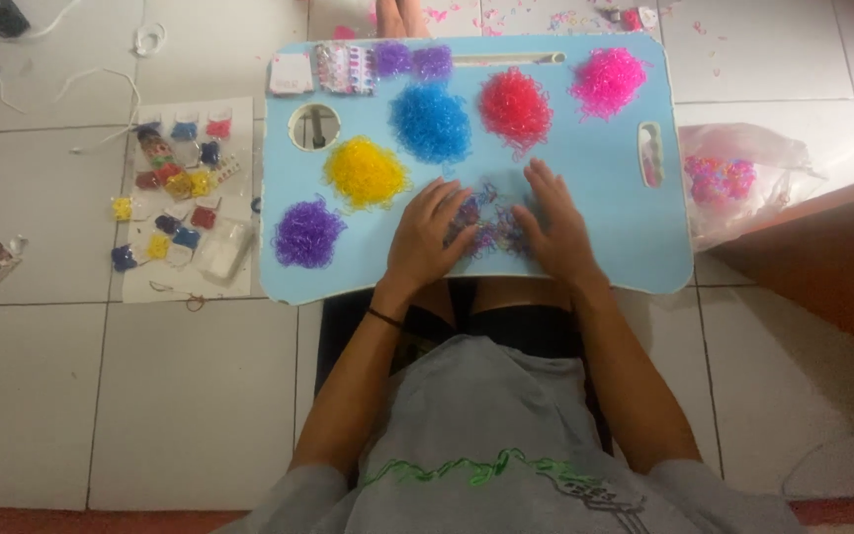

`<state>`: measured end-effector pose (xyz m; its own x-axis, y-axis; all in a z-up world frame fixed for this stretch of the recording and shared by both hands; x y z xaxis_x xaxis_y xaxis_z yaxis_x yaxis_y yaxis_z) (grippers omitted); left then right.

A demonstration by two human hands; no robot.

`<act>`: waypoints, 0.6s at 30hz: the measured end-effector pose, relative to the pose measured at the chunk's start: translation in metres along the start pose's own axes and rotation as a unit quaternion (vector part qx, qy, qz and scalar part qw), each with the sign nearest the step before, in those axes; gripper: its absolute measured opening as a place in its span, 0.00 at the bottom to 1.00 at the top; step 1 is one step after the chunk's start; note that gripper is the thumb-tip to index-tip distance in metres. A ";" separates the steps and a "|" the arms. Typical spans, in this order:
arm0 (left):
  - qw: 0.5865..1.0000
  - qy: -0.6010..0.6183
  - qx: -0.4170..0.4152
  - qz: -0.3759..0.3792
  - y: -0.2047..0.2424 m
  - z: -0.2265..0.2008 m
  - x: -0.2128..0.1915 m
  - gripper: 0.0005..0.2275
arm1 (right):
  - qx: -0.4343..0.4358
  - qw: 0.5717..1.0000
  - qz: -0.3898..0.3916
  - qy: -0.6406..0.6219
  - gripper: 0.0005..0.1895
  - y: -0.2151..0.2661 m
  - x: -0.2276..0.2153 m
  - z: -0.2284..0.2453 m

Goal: The person sorts and organizes small colorful elastic bands by hand, separating and shifting them on a portable desk.

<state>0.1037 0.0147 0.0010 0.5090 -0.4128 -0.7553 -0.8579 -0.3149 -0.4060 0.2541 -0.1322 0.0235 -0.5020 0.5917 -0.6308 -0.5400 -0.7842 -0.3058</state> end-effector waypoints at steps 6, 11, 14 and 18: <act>0.998 -0.048 0.040 0.014 -0.006 -0.005 0.005 0.21 | -0.048 0.998 -0.014 0.046 0.20 0.008 0.005 -0.026; 0.997 -0.052 0.053 0.016 -0.017 -0.015 0.016 0.22 | -0.027 0.999 -0.004 0.034 0.17 0.009 0.002 -0.018; 0.994 -0.086 0.066 0.026 -0.020 -0.021 0.020 0.23 | -0.032 0.998 -0.004 0.047 0.15 0.009 0.004 -0.017; 0.992 -0.099 0.072 0.039 -0.019 -0.023 0.020 0.23 | -0.028 0.999 0.008 0.042 0.13 0.006 -0.004 -0.002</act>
<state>0.1323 -0.0074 0.0053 0.4284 -0.2502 -0.8682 -0.9028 -0.1575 -0.4001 0.2544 -0.1395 0.0223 -0.4500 0.5630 -0.6932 -0.4918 -0.8042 -0.3338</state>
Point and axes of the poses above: each hand's wrist, its own y-axis away from the middle knuckle, its own x-axis out of the palm, z = x × y, the point moved 6 cm from there along -y, towards the middle knuckle, and after that the axes turned 6 degrees about x, right-handed, at the moved point
